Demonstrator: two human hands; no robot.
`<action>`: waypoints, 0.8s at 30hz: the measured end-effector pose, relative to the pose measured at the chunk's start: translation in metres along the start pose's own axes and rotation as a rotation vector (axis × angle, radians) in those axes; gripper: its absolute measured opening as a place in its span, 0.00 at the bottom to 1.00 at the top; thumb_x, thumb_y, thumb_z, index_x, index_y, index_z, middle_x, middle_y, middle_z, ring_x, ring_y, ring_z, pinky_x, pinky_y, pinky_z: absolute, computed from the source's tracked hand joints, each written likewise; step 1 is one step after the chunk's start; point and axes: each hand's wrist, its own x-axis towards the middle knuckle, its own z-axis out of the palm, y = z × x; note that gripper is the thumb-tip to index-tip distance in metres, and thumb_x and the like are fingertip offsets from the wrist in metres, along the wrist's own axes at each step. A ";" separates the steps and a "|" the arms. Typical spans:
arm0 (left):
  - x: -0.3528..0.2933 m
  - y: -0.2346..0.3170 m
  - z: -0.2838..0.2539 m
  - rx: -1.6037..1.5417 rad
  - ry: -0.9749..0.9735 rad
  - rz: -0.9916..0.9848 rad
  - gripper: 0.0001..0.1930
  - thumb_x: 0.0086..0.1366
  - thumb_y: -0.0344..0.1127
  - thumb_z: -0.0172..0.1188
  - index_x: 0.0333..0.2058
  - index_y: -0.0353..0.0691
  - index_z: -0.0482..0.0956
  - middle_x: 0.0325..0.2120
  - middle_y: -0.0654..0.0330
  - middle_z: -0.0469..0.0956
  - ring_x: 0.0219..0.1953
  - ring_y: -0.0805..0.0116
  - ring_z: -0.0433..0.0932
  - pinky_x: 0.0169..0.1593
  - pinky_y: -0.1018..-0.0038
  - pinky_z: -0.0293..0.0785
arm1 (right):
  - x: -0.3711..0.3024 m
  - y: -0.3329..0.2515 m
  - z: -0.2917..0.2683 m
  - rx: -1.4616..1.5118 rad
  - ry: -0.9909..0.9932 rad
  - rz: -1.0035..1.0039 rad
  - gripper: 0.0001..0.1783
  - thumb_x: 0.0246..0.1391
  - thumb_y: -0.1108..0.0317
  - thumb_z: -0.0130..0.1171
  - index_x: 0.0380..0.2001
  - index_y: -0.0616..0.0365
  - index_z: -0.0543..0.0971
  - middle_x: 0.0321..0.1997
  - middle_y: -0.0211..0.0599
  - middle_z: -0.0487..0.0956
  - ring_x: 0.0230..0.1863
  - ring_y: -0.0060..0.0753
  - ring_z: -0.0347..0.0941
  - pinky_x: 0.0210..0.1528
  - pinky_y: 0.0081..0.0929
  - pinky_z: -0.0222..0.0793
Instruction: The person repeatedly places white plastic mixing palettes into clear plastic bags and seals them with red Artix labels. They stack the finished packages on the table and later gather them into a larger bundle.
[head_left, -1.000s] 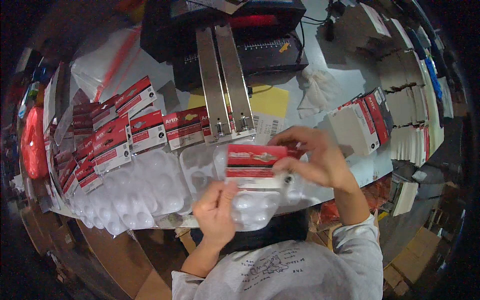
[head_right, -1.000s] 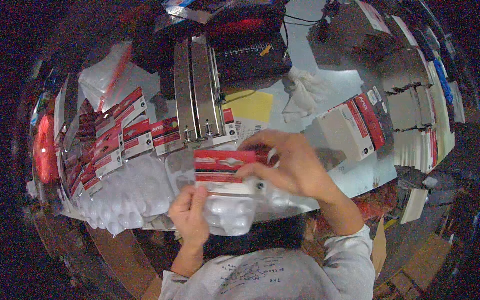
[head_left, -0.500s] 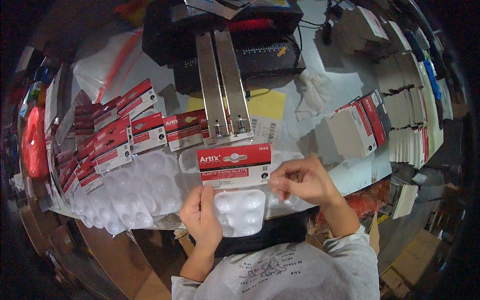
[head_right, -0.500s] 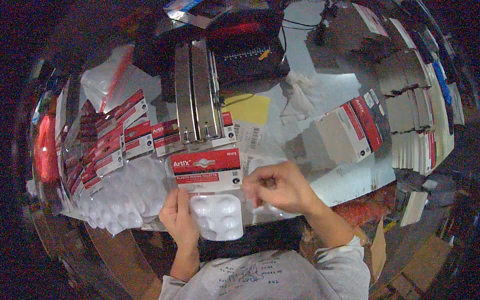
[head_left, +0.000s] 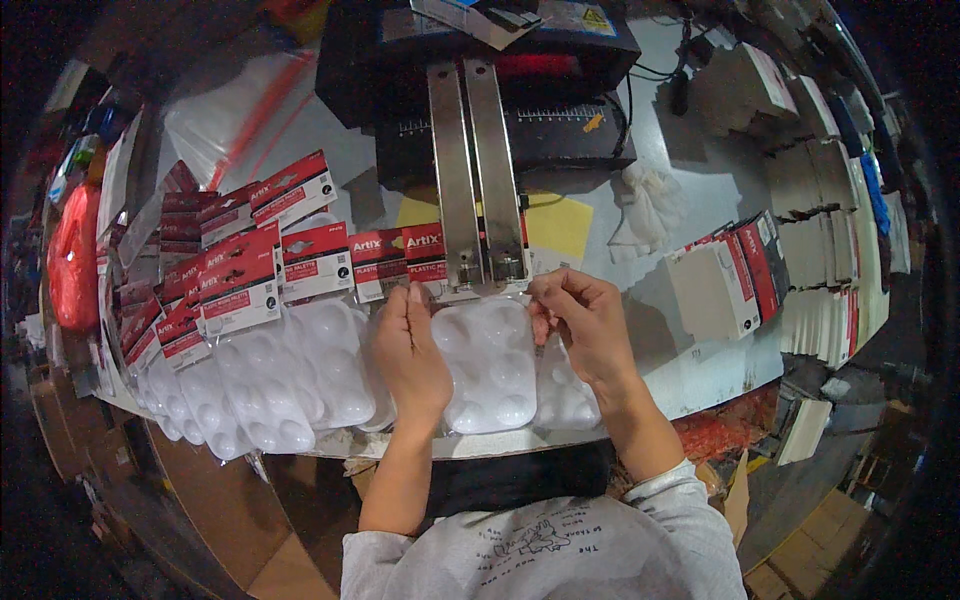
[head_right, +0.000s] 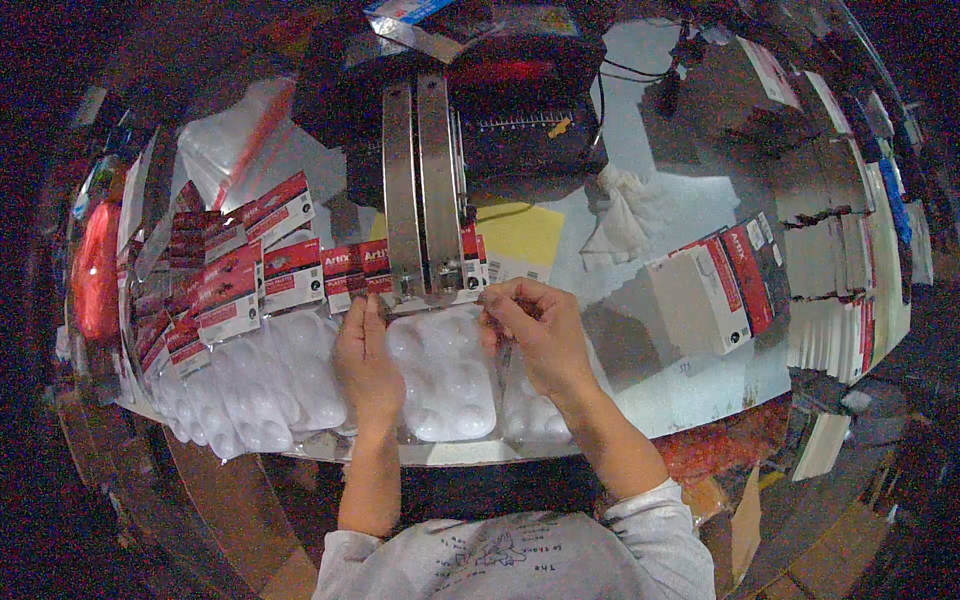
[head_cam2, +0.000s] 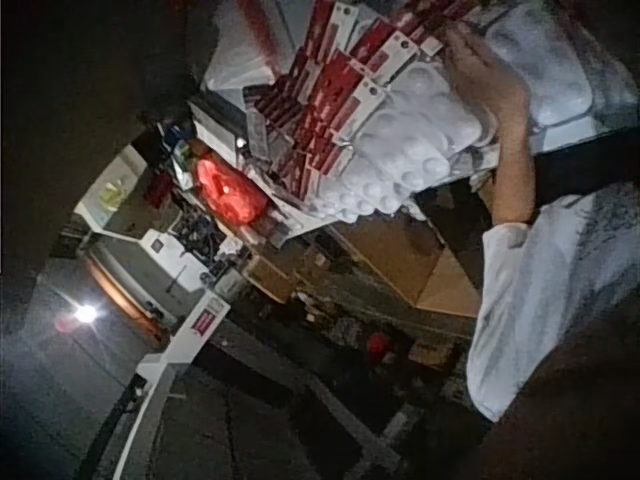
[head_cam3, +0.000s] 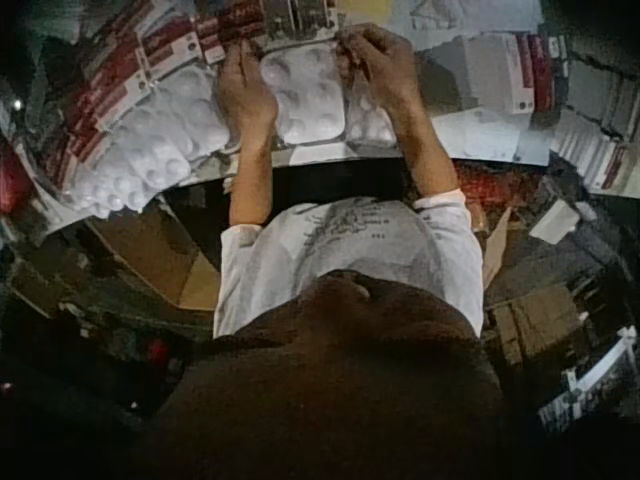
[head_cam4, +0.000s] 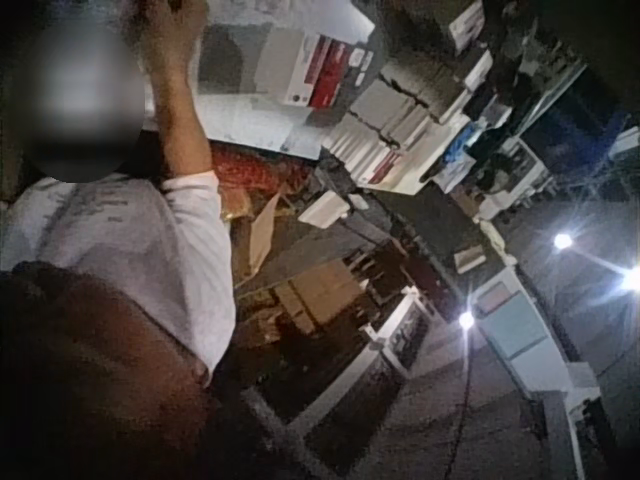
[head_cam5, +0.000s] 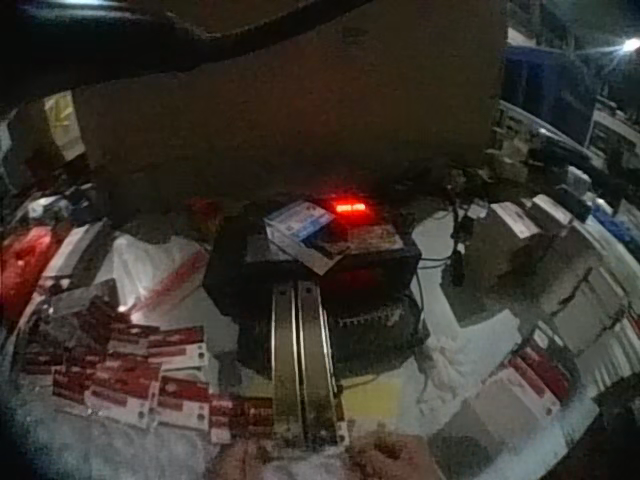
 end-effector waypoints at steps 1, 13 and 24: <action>-0.001 -0.004 0.000 0.014 0.000 -0.005 0.15 0.66 0.38 0.42 0.26 0.33 0.67 0.19 0.53 0.69 0.22 0.64 0.66 0.30 0.72 0.61 | -0.002 0.000 0.000 -0.044 -0.005 -0.020 0.09 0.54 0.70 0.51 0.29 0.66 0.75 0.21 0.33 0.73 0.17 0.22 0.67 0.21 0.17 0.64; 0.009 0.047 -0.135 0.541 0.469 0.051 0.15 0.66 0.37 0.42 0.39 0.32 0.73 0.29 0.57 0.74 0.37 0.62 0.72 0.42 0.71 0.67 | -0.046 -0.103 -0.155 -1.526 0.739 -0.714 0.31 0.49 0.53 0.56 0.49 0.67 0.66 0.49 0.53 0.70 0.51 0.45 0.67 0.54 0.35 0.60; -0.054 0.012 0.083 0.565 -0.099 0.528 0.17 0.52 0.40 0.61 0.35 0.36 0.70 0.37 0.54 0.69 0.43 0.54 0.67 0.47 0.64 0.63 | -0.039 -0.102 -0.144 -1.270 0.724 -0.605 0.41 0.26 0.57 0.74 0.47 0.62 0.70 0.34 0.43 0.79 0.34 0.35 0.77 0.40 0.28 0.71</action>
